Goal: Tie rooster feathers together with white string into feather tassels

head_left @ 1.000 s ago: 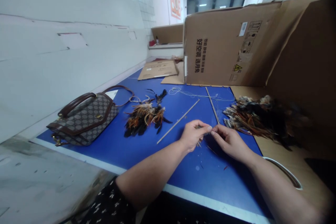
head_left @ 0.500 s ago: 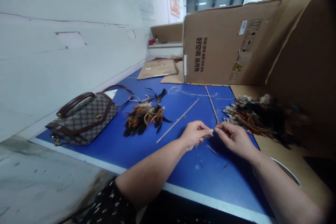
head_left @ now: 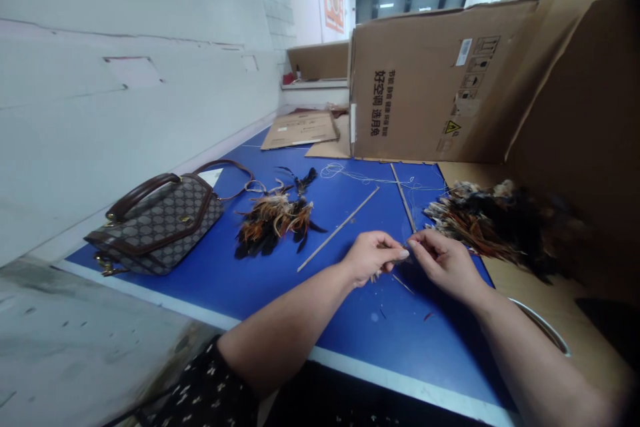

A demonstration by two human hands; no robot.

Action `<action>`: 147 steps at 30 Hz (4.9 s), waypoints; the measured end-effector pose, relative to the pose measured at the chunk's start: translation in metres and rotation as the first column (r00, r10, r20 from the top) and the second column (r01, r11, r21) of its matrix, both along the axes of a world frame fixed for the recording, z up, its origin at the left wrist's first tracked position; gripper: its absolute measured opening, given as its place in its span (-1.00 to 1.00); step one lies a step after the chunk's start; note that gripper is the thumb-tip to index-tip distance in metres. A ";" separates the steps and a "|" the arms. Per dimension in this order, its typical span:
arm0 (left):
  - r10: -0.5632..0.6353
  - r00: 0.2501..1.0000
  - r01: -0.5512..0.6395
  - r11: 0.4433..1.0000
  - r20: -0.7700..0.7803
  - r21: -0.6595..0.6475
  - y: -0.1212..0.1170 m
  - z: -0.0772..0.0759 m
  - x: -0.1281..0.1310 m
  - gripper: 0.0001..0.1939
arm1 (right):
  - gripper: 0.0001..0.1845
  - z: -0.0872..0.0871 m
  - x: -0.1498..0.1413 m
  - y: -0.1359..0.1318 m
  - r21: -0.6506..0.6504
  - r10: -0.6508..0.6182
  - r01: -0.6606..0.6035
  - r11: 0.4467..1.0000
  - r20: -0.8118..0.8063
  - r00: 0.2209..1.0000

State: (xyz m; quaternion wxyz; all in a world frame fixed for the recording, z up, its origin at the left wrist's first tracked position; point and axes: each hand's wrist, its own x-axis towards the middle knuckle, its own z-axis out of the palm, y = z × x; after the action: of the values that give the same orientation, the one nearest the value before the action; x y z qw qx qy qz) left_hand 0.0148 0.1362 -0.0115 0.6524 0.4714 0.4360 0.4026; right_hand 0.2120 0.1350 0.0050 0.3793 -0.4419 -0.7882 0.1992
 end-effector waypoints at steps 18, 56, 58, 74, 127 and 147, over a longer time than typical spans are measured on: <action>-0.155 0.974 0.146 0.987 0.167 0.061 -0.002 -0.005 0.000 -0.53 | -0.73 -0.004 -0.001 0.003 -0.044 0.023 -0.021 0.999 0.061 0.998; 0.073 0.977 -0.083 0.996 0.203 0.043 0.004 -0.010 0.002 -0.58 | -0.85 -0.009 -0.007 0.001 0.031 0.001 -0.005 0.999 0.124 0.992; 0.054 0.980 -0.061 0.998 0.192 0.031 0.005 -0.011 0.000 -0.57 | -0.86 -0.008 -0.006 0.001 0.056 0.003 -0.011 0.998 0.131 0.991; -0.019 1.000 0.019 1.000 0.005 0.010 0.001 -0.005 -0.001 -0.58 | -0.75 -0.001 -0.002 0.002 -0.155 0.107 -0.106 0.982 -0.004 0.994; 0.257 0.962 -0.127 0.717 -0.091 0.685 -0.007 0.006 0.001 -0.83 | -0.55 0.007 -0.007 -0.004 -0.512 0.032 -0.286 0.810 -0.449 0.893; 0.157 0.982 -0.186 0.858 0.101 0.479 -0.007 0.009 0.003 -0.67 | -0.60 0.011 -0.004 -0.007 -0.489 0.104 -0.317 0.813 -0.414 0.904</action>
State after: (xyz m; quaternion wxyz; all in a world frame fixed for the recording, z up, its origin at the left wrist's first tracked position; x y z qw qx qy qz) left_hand 0.0174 0.1288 -0.0027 0.4870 0.5675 0.3416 0.5693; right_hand 0.2081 0.1283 0.0156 0.3534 -0.3940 -0.6580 0.5357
